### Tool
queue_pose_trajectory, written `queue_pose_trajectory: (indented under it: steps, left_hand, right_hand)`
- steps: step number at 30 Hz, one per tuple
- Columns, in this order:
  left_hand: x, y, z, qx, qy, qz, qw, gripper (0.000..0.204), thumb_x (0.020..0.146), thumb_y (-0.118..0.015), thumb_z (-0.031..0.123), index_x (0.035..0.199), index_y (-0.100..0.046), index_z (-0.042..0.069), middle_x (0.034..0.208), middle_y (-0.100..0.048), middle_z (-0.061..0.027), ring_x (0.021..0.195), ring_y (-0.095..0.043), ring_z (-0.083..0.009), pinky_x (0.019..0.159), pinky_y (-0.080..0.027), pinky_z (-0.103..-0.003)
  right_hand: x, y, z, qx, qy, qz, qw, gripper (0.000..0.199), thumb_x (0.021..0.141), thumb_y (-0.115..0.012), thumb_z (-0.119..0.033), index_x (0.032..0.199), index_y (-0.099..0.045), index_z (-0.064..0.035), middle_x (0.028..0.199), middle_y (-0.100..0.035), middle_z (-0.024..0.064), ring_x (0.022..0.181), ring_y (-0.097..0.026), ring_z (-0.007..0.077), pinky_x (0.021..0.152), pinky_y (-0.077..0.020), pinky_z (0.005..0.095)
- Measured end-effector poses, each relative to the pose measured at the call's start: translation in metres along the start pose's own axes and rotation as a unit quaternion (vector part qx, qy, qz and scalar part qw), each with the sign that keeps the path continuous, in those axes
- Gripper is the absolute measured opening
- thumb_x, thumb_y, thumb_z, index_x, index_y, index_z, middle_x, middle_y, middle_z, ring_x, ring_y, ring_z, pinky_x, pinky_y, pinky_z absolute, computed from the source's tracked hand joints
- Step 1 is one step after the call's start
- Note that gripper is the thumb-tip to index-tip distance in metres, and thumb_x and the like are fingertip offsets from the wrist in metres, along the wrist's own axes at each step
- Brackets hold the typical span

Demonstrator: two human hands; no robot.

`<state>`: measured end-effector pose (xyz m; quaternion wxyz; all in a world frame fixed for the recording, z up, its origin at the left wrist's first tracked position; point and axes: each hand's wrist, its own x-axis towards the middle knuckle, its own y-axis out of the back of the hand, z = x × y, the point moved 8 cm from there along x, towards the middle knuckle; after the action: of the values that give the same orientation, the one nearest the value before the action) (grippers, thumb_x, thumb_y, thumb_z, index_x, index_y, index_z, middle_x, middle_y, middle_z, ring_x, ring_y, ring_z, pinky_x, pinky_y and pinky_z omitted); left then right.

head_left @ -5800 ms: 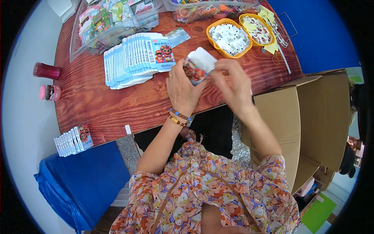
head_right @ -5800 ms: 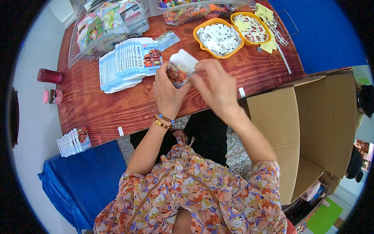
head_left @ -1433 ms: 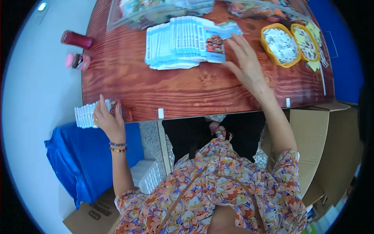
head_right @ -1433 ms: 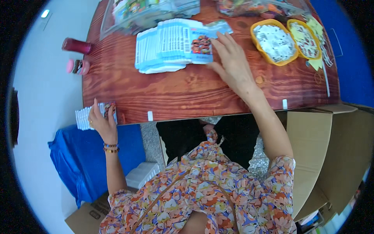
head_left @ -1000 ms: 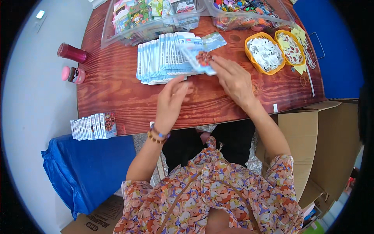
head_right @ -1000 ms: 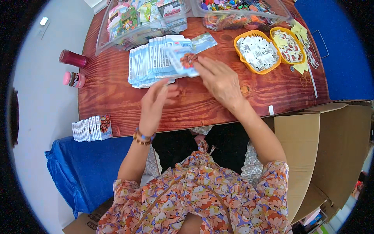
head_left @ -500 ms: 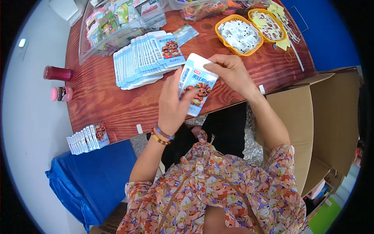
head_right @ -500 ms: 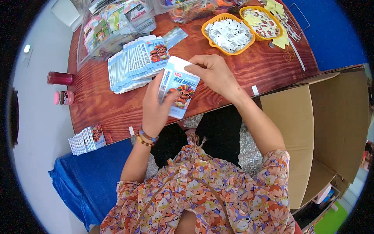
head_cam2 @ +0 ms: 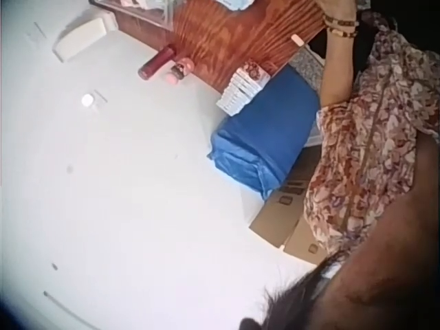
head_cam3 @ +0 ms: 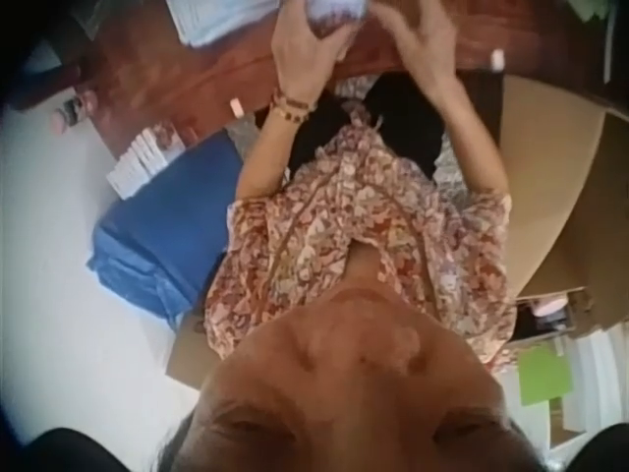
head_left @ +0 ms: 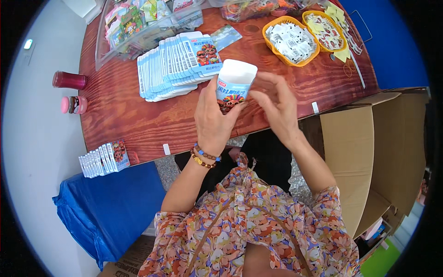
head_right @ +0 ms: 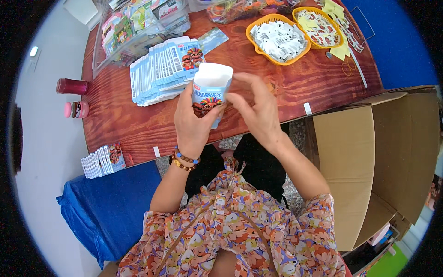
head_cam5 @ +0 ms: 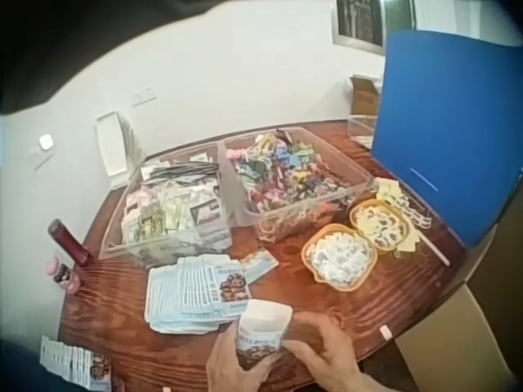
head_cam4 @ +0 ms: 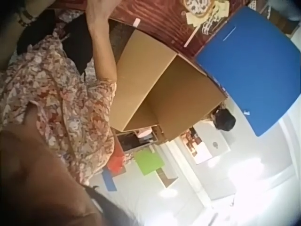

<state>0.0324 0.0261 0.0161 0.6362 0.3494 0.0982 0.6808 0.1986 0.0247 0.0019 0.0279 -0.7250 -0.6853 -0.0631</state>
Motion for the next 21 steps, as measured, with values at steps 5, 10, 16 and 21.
queue_pose_trajectory:
  steps: [5,10,16,21]
  left_hand:
    - [-0.008,-0.008,-0.005,-0.06,0.037,-0.044,0.997,0.071,0.077,-0.083,0.012,0.137,-0.049,0.0,0.113,-0.065,-0.0183,0.098,-0.067,-0.0325,0.081,-0.054,-0.04]
    - [-0.014,-0.003,-0.006,-0.261,0.122,-0.124,0.949,0.061,0.085,-0.075,0.002,0.14,-0.048,0.004,0.11,-0.069,-0.0142,0.09,-0.072,-0.0194,0.077,-0.058,-0.032]
    - [-0.017,-0.014,-0.014,-0.307,0.094,-0.198,0.926,0.051,0.087,-0.071,-0.003,0.132,-0.048,0.004,0.105,-0.067,-0.0106,0.095,-0.069,-0.0161,0.078,-0.058,-0.03]
    - [-0.022,-0.021,-0.013,-0.372,0.139,-0.208,0.894,0.042,0.087,-0.07,-0.004,0.123,-0.049,0.004,0.104,-0.067,-0.0099,0.094,-0.068,-0.0147,0.079,-0.058,-0.03]
  right_hand:
    - [-0.002,0.002,0.008,-0.111,0.097,0.028,0.989,0.034,0.092,-0.066,0.002,0.125,-0.063,-0.0001,0.122,-0.065,0.0091,0.109,-0.064,0.0153,0.091,-0.0535,0.0287]
    - [0.007,0.012,0.018,0.0,0.037,-0.079,0.996,0.023,0.092,-0.068,-0.003,0.115,-0.069,-0.0001,0.116,-0.066,0.0087,0.103,-0.063,0.0141,0.085,-0.0525,0.026]
    - [0.01,0.01,0.002,-0.021,0.114,-0.151,0.982,0.018,0.091,-0.069,-0.005,0.108,-0.071,0.0003,0.11,-0.066,0.009,0.104,-0.063,0.0174,0.086,-0.0506,0.028]
    - [0.005,0.005,-0.004,0.115,-0.004,-0.126,0.985,0.02,0.095,-0.066,-0.006,0.112,-0.068,0.0012,0.105,-0.065,0.0055,0.097,-0.064,0.0134,0.084,-0.0517,0.0281]
